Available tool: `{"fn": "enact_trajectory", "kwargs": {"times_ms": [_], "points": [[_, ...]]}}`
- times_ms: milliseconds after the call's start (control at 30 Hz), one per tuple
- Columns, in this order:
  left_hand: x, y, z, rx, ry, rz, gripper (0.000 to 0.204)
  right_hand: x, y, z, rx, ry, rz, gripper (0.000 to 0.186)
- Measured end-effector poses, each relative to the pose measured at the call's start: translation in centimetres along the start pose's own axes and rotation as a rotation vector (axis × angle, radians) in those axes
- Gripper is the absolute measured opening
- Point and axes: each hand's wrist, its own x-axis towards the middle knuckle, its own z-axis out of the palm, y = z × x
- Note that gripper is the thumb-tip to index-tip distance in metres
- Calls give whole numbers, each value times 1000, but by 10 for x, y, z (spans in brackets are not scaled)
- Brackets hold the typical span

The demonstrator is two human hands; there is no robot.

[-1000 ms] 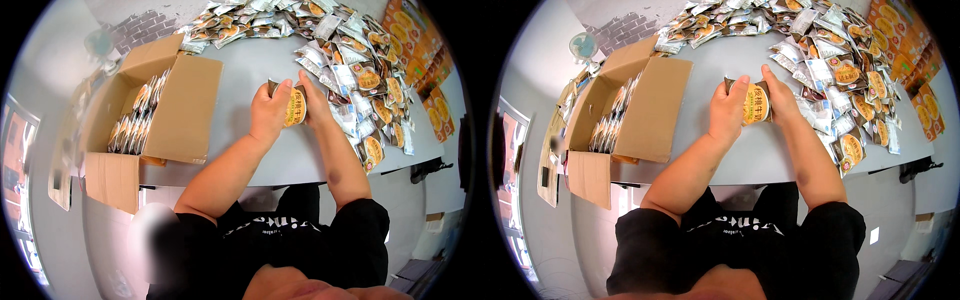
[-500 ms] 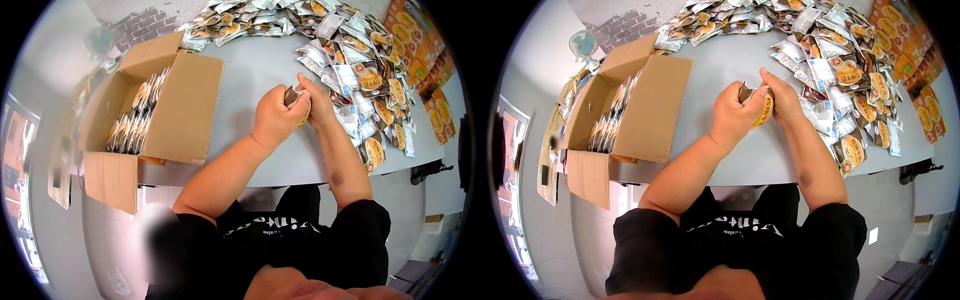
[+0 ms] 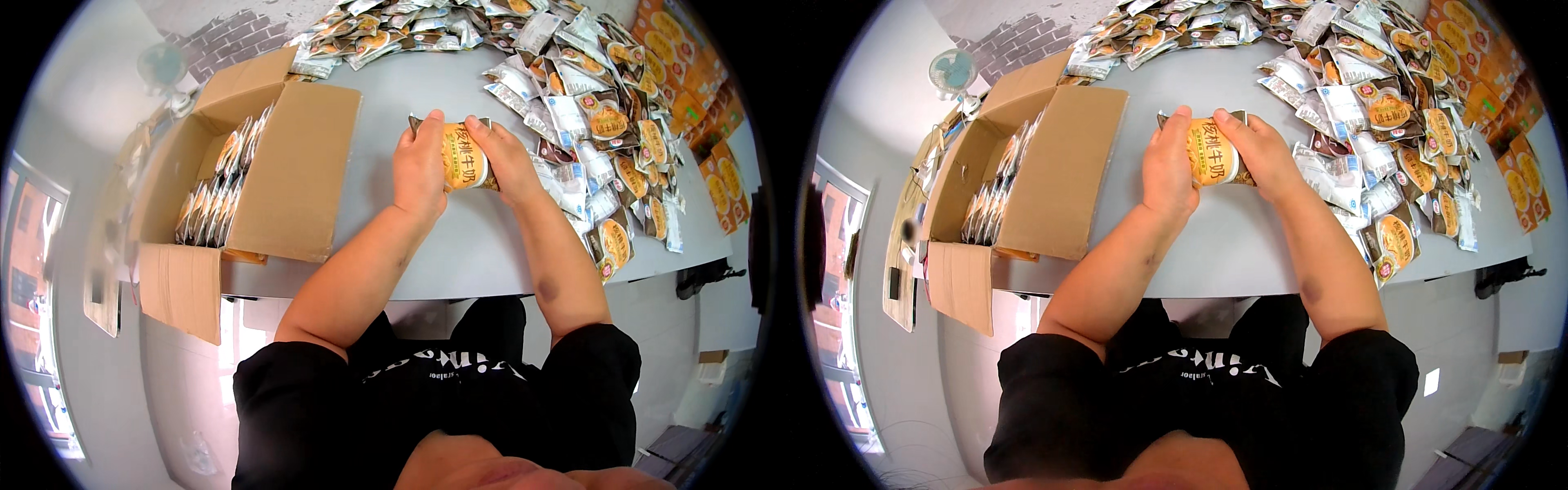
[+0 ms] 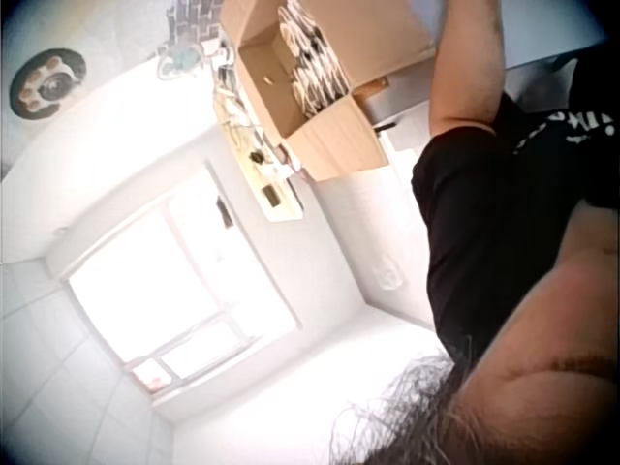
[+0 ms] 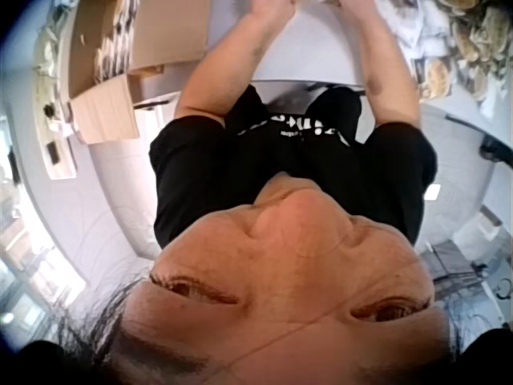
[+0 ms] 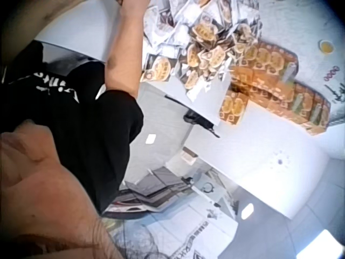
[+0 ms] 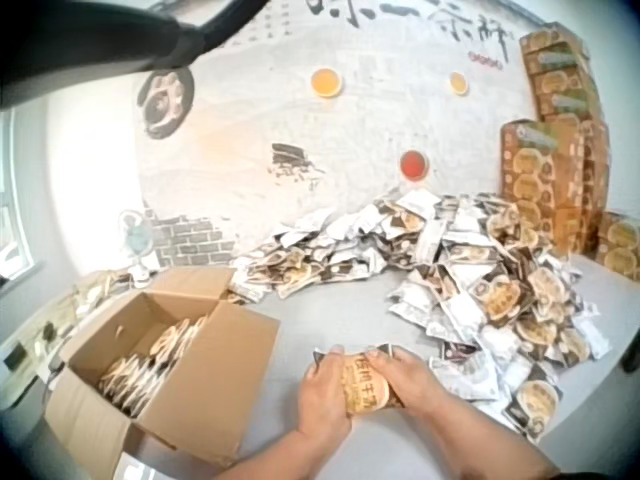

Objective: The person packs individual milk packets into a cardboard box. They pick up packets from a large pile on the table, fold the edges of the packets, and place them neatly into the box. The person then closes the box and places it on a trolley.

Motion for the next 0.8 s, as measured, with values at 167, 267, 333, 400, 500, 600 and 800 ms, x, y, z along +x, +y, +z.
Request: {"fn": "enact_trajectory", "kwargs": {"times_ms": [167,267,333,400,500,600,800], "points": [[-6,-1,3,105,-27,62,29,3,3,-2,26,25,-9,48],[-4,-7,-2,296,-62,198,32,6,5,-6,50,30,1,48],[-9,-9,-4,543,-78,307,33,8,6,-11,94,27,54,48],[-12,-8,-4,783,-123,384,34,13,12,-17,108,87,73,49],[-12,-3,-5,803,-147,359,35,9,10,-9,140,101,28,50],[-6,-11,-1,356,-74,201,37,12,15,-5,73,142,-40,47],[-16,-10,-1,665,-134,363,40,5,1,-11,105,106,-4,40]]}}
